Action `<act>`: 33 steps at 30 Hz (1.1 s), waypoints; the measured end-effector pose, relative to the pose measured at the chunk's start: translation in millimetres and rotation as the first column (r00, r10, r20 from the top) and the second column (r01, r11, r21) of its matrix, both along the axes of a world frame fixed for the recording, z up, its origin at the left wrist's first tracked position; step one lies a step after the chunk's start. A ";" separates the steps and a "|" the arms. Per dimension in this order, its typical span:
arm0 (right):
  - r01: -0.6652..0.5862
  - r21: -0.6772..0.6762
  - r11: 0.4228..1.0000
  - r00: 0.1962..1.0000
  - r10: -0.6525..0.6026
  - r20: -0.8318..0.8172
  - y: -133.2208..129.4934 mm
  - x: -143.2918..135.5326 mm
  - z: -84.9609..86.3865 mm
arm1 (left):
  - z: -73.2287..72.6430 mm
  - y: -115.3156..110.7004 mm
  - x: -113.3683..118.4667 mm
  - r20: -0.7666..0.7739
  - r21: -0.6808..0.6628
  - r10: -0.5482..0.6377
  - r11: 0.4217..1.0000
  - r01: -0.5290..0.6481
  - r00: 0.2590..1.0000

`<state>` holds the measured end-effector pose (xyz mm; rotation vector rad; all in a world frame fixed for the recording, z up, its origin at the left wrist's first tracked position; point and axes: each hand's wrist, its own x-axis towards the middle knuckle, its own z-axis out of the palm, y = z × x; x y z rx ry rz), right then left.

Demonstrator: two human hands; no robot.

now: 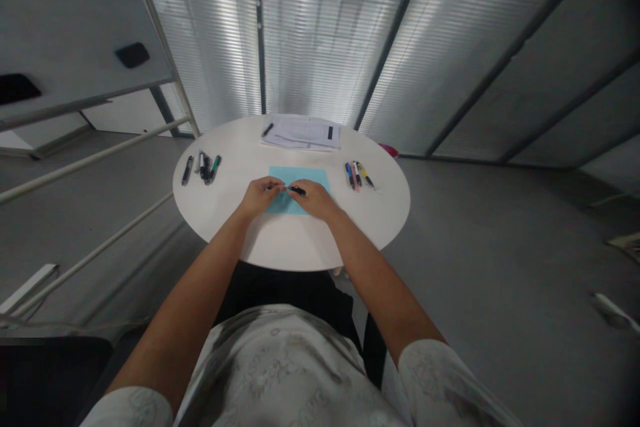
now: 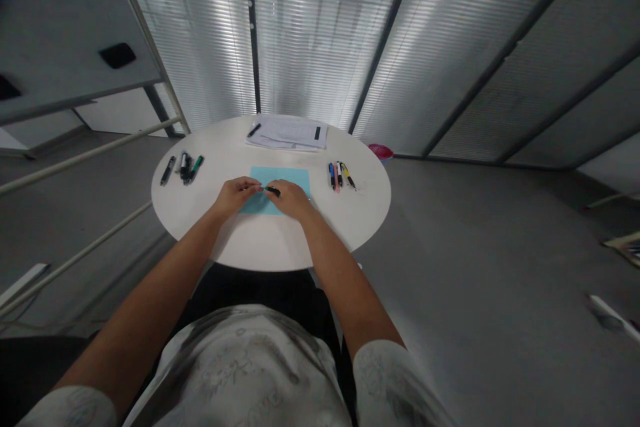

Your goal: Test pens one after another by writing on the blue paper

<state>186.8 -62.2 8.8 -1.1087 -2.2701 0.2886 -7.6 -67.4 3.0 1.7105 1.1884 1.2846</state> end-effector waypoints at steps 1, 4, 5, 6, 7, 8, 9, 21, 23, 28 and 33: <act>0.003 -0.004 1.000 1.000 -0.003 -0.002 0.2 0.1 -0.2 | -0.3 0.3 -0.2 0.001 0.002 -0.001 1.000 0.001 1.000; 0.007 -0.014 1.000 1.000 -0.007 0.000 0.3 0.3 -0.1 | -0.3 0.5 -0.6 0.014 -0.004 0.001 1.000 -0.001 1.000; 0.005 -0.012 1.000 1.000 -0.005 0.000 0.1 0.3 0.2 | -0.1 0.4 -0.6 0.012 -0.006 -0.001 1.000 0.001 1.000; 0.002 -0.011 1.000 1.000 -0.002 -0.001 0.0 0.4 0.5 | 0.2 0.1 -0.6 0.006 -0.007 -0.003 1.000 0.003 1.000; -0.002 -0.009 1.000 1.000 0.002 -0.003 -0.2 0.4 0.8 | 0.5 -0.2 -0.6 0.000 -0.004 -0.004 1.000 0.004 1.000; -0.005 -0.008 1.000 1.000 0.005 -0.006 -0.2 0.3 0.9 | 0.7 -0.4 -0.5 -0.006 0.001 -0.005 1.000 0.005 1.000; -0.008 -0.009 1.000 1.000 0.008 -0.010 -0.1 0.3 0.8 | 0.9 -0.7 -0.4 -0.010 0.006 -0.004 1.000 0.004 1.000; -0.032 0.004 0.999 0.998 0.032 -0.060 3.5 0.0 -4.9 | 2.8 -1.9 0.0 -0.080 0.010 -0.047 0.999 0.048 0.996; -0.034 0.011 0.999 0.997 0.035 -0.063 3.1 -0.2 -4.0 | 3.0 -2.0 -0.1 -0.078 0.005 -0.067 0.998 0.068 0.995; -0.033 0.018 0.999 0.997 0.034 -0.074 3.9 -0.1 -3.7 | 1.6 -1.0 -0.1 -0.055 0.030 -0.031 0.999 0.032 0.998; -0.022 0.007 1.000 0.997 0.022 -0.069 3.9 0.0 -3.8 | -0.6 -0.2 0.1 -0.043 0.021 0.009 1.000 -0.008 0.999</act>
